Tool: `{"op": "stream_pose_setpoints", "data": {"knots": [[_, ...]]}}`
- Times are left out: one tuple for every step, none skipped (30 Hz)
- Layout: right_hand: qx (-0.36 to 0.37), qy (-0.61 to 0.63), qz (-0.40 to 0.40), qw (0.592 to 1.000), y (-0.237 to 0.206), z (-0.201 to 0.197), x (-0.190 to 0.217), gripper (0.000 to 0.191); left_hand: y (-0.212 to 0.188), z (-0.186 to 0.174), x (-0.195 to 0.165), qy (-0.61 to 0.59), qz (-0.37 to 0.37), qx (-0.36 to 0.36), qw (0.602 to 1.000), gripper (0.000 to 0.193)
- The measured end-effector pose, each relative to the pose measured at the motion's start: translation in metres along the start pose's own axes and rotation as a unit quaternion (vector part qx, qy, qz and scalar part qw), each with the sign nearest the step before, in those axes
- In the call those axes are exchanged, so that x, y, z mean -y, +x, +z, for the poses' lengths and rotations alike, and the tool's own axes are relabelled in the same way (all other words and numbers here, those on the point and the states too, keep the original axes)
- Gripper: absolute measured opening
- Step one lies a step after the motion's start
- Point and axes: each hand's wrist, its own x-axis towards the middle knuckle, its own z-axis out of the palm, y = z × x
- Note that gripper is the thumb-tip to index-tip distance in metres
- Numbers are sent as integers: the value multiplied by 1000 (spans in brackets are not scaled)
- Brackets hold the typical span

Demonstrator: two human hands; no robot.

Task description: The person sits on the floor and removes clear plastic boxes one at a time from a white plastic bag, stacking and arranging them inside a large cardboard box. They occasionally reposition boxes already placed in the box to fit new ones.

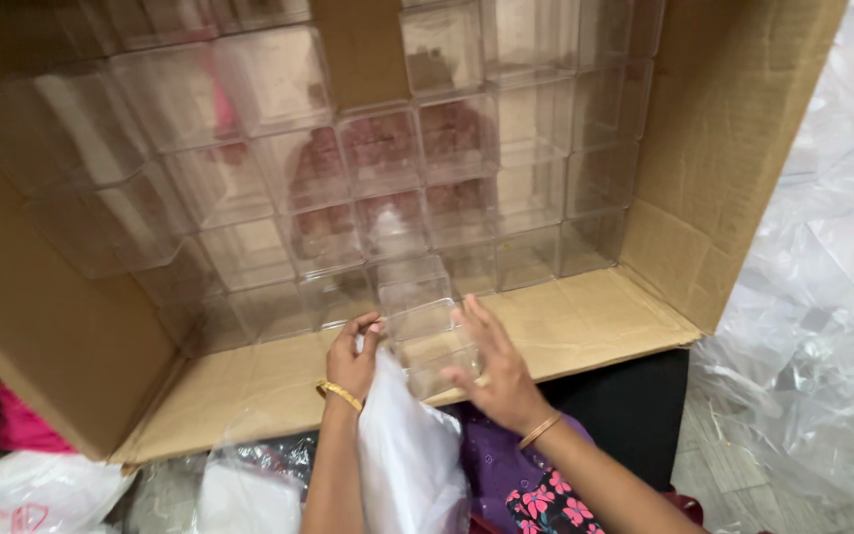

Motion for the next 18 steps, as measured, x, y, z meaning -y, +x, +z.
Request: {"op": "stream_pose_setpoints", "data": {"knots": [[-15,-10,-10,1000,5,-2,-8,64,-1,0,-1,30,11,-10,999,29],[-30,-19,-18,999,8,-3,-16,60,-2,-1,-1,60,20,-19,998,30],[-17,28,87,996,13,-2,-25,62,-2,-2,-2,68,25,-17,997,31],[-4,73,192,979,22,-3,-37,63,-2,-2,-2,75,32,-13,997,32],[9,115,295,949,28,-5,-49,65,-1,-2,-2,81,39,-7,996,33],[30,186,302,934,35,-5,-60,65,0,-2,-1,76,27,8,997,33],[51,257,309,914,43,-2,-70,65,1,-2,0,71,13,24,997,33],[71,326,315,889,45,0,-77,64,2,-1,1,66,0,40,997,34],[100,333,315,883,45,2,-81,63,2,-1,2,74,9,44,996,34],[129,340,313,877,45,4,-85,62,3,-1,3,82,18,49,995,34],[158,348,312,870,43,5,-86,62,4,-2,4,91,27,53,994,34],[166,296,290,895,40,6,-86,62,4,-2,5,95,40,53,993,34],[173,243,267,917,38,5,-85,62,4,-2,6,98,53,54,992,33],[180,188,244,934,36,5,-83,62,4,-3,7,101,65,56,991,33],[174,183,234,939,35,4,-82,61,4,-3,8,101,65,53,991,33],[169,179,225,943,35,4,-80,60,3,-3,8,101,64,51,991,32],[164,175,217,946,35,4,-79,59,3,-4,8,102,63,49,992,32],[160,185,230,942,35,4,-77,58,2,-4,7,101,58,49,992,32]]}}
